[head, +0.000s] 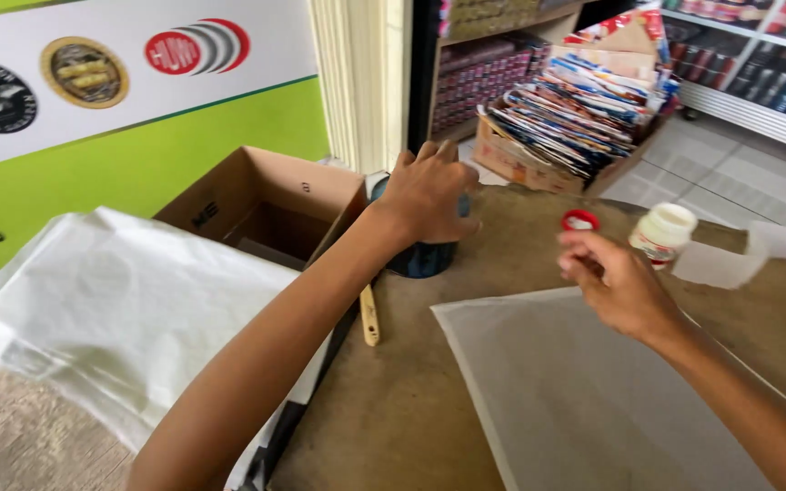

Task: A person finishes assembling a kite by folding the paper edges and then paints a green stripe design on it using a foam brush and a ruler.

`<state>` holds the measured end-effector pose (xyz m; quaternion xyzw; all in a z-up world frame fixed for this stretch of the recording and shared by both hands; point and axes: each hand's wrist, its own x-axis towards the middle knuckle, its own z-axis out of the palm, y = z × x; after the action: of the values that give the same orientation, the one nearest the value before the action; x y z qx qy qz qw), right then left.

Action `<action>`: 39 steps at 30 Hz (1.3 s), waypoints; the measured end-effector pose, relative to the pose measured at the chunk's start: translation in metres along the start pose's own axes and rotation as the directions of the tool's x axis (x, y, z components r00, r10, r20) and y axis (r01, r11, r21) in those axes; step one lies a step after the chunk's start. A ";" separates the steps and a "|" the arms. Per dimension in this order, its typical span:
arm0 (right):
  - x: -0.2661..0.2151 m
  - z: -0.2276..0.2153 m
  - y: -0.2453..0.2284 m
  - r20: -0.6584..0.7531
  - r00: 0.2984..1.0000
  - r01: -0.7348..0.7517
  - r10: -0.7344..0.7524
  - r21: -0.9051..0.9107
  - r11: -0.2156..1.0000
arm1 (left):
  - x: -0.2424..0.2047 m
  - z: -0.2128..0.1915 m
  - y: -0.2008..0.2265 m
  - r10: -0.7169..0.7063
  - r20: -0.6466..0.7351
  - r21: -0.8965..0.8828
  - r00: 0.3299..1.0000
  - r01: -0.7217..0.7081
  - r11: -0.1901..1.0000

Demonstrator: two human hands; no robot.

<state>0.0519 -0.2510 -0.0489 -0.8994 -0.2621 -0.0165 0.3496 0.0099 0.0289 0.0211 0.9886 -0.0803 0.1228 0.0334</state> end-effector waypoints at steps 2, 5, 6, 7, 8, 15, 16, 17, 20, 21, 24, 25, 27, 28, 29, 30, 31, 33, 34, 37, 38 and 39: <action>0.026 0.023 -0.016 -0.053 0.997 0.065 -0.063 0.042 0.997 | 0.011 0.008 -0.018 -0.076 -0.006 0.013 0.997 0.076 0.997; 0.055 0.053 -0.049 -0.126 0.988 0.106 -0.087 0.154 0.982 | 0.012 -0.001 -0.034 -0.181 0.077 0.006 0.980 0.181 0.983; 0.064 0.062 -0.062 -0.145 0.988 0.083 -0.050 0.232 0.969 | 0.011 -0.008 -0.038 -0.207 0.168 -0.004 0.964 0.211 0.978; 0.066 0.064 -0.074 -0.144 0.988 0.091 -0.058 0.229 0.969 | 0.008 -0.013 -0.042 -0.213 0.162 -0.005 0.964 0.216 0.976; 0.069 0.067 -0.087 -0.161 0.983 0.115 -0.084 0.195 0.974 | 0.005 -0.018 -0.045 -0.184 0.233 -0.041 0.955 0.199 0.979; 0.077 0.082 -0.117 -0.149 0.982 0.122 -0.114 0.047 0.991 | -0.008 -0.013 -0.066 -0.131 0.366 -0.140 0.921 0.194 0.971; 0.077 0.079 -0.117 -0.153 0.981 0.125 -0.117 0.042 0.991 | -0.007 -0.011 -0.069 -0.129 0.360 -0.141 0.924 0.190 0.972; 0.078 0.076 -0.117 -0.129 0.989 0.076 -0.067 0.063 0.995 | -0.007 -0.009 -0.072 -0.117 0.377 -0.160 0.919 0.188 0.969; 0.078 0.066 -0.117 -0.055 0.998 0.011 -0.005 0.110 0.994 | -0.008 -0.009 -0.081 -0.089 0.381 -0.212 0.920 0.181 0.960; 0.076 0.063 -0.115 0.001 1.000 -0.017 0.017 0.140 0.990 | -0.009 -0.007 -0.083 -0.071 0.382 -0.247 0.922 0.175 0.953; 0.072 0.056 -0.128 0.088 0.996 -0.018 0.002 0.180 0.983 | -0.012 -0.007 -0.089 -0.059 0.343 -0.334 0.938 0.180 0.925; 0.073 0.055 -0.128 0.088 0.996 -0.030 0.014 0.182 0.983 | -0.013 -0.007 -0.089 -0.051 0.351 -0.336 0.935 0.176 0.925; 0.076 0.056 -0.125 0.127 0.991 0.022 -0.048 0.194 0.981 | -0.015 -0.005 -0.090 -0.089 0.341 -0.354 0.936 0.215 0.910; 0.077 0.057 -0.122 0.130 0.991 0.011 -0.037 0.196 0.981 | -0.018 -0.008 -0.088 -0.083 0.351 -0.356 0.933 0.215 0.910; 0.080 0.056 -0.121 0.146 0.988 0.025 -0.051 0.178 0.984 | -0.020 -0.012 -0.087 -0.079 0.340 -0.382 0.937 0.214 0.899; 0.083 0.056 -0.119 0.162 0.985 0.039 -0.066 0.161 0.986 | -0.022 -0.016 -0.086 -0.076 0.329 -0.409 0.941 0.214 0.887; 0.088 0.058 -0.113 0.164 0.985 0.029 -0.056 0.164 0.986 | -0.022 -0.014 -0.086 -0.070 0.338 -0.409 0.939 0.214 0.887; 0.097 0.062 -0.102 0.166 0.979 0.085 -0.117 0.187 0.979 | -0.021 -0.010 -0.087 -0.082 0.301 -0.424 0.950 0.211 0.881; 0.097 0.061 -0.102 0.168 0.980 0.075 -0.108 0.191 0.979 | -0.021 -0.009 -0.086 -0.078 0.311 -0.423 0.947 0.211 0.881; 0.099 0.060 -0.101 0.164 0.979 0.086 -0.123 0.214 0.973 | -0.022 -0.009 -0.085 -0.087 0.297 -0.401 0.951 0.207 0.892; 0.099 0.060 -0.099 0.163 0.976 0.102 -0.143 0.236 0.966 | -0.023 -0.008 -0.084 -0.092 0.293 -0.400 0.952 0.210 0.892; 0.103 0.060 -0.101 0.161 0.972 0.129 -0.174 0.255 0.958 | -0.022 -0.009 -0.085 -0.106 0.278 -0.399 0.955 0.215 0.892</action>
<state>0.0829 -0.1036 -0.0097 -0.8248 -0.3612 0.0709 0.4293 0.0005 0.1164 0.0206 0.9682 -0.0262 -0.0259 0.2474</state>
